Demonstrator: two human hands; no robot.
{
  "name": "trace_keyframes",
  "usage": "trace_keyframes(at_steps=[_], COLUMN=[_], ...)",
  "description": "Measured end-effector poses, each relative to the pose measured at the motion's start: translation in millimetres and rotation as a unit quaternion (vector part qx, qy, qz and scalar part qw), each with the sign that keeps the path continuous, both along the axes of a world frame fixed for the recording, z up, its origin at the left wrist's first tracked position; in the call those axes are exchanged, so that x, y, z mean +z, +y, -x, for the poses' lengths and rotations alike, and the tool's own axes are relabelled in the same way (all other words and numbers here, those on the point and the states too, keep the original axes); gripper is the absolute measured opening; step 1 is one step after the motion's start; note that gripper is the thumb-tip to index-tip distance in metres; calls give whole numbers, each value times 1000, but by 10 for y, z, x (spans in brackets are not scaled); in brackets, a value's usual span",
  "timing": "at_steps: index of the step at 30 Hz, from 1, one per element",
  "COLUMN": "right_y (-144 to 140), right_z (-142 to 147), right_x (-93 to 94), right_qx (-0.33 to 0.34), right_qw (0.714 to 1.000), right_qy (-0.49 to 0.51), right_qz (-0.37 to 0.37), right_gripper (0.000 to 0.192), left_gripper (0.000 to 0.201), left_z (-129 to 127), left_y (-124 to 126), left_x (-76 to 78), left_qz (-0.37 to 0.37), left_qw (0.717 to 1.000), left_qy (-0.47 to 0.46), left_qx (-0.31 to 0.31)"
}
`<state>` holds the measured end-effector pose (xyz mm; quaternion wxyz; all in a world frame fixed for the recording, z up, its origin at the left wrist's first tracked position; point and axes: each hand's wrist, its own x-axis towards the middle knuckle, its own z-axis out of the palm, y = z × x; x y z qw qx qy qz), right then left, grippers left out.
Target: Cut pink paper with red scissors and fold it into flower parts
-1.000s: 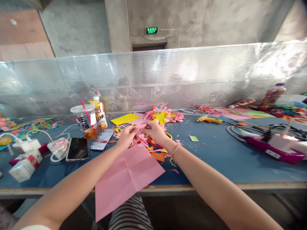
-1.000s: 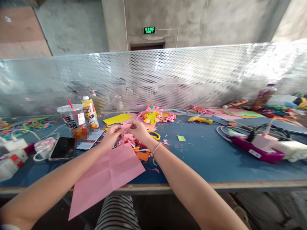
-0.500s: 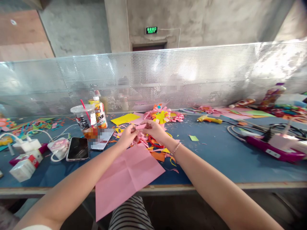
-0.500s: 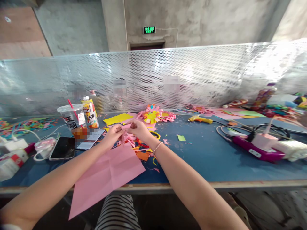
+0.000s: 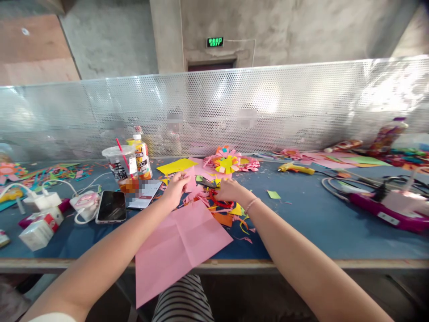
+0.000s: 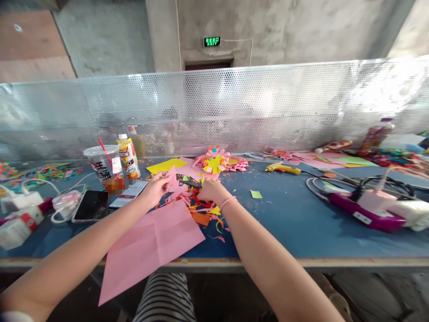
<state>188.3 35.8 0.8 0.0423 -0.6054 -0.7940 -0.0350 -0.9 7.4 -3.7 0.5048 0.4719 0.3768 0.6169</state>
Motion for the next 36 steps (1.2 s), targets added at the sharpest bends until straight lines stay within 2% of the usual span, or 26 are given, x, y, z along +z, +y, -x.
trace_keyframes(at_steps=[4, 7, 10, 13, 16, 20, 24, 27, 32, 36], right_y=[63, 77, 72, 64, 32, -69, -161, -184, -166, -128], right_z=[-1, -38, -77, -85, -40, 69, 159, 189, 189, 201], right_x=[-1, -1, -5, 24, 84, 144, 162, 171, 178, 140], right_qx=[0, 8, 11, 13, 9, 45, 128, 165, 230, 272], right_qw=[999, 998, 1000, 999, 995, 976, 957, 946, 923, 914], right_qy=[-12, -20, -19, 6, 72, 175, 248, 278, 308, 300], right_qz=[52, 55, 15, -35, -71, -124, -77, -36, 34, 30], right_gripper=[38, 34, 40, 36, 31, 40, 36, 35, 39, 39], left_gripper=[19, 22, 24, 21, 17, 15, 11, 12, 19, 21], left_z=[5, 10, 25, 40, 46, 44, 48, 58, 64, 56], left_y=[20, -3, -35, -47, -37, -20, -21, -23, -30, -71], left_x=[-4, 21, 59, 85, 91, 102, 129, 140, 124, 118], left_qz=[1, 8, -5, -17, -26, -35, -31, -39, -93, -164], left_qw=[999, 999, 999, 998, 998, 995, 992, 993, 994, 982], left_qy=[-43, -40, -45, -47, -55, -87, -122, -115, -40, 29], left_qx=[-13, -19, -30, -36, -31, -24, -4, 5, 45, 85])
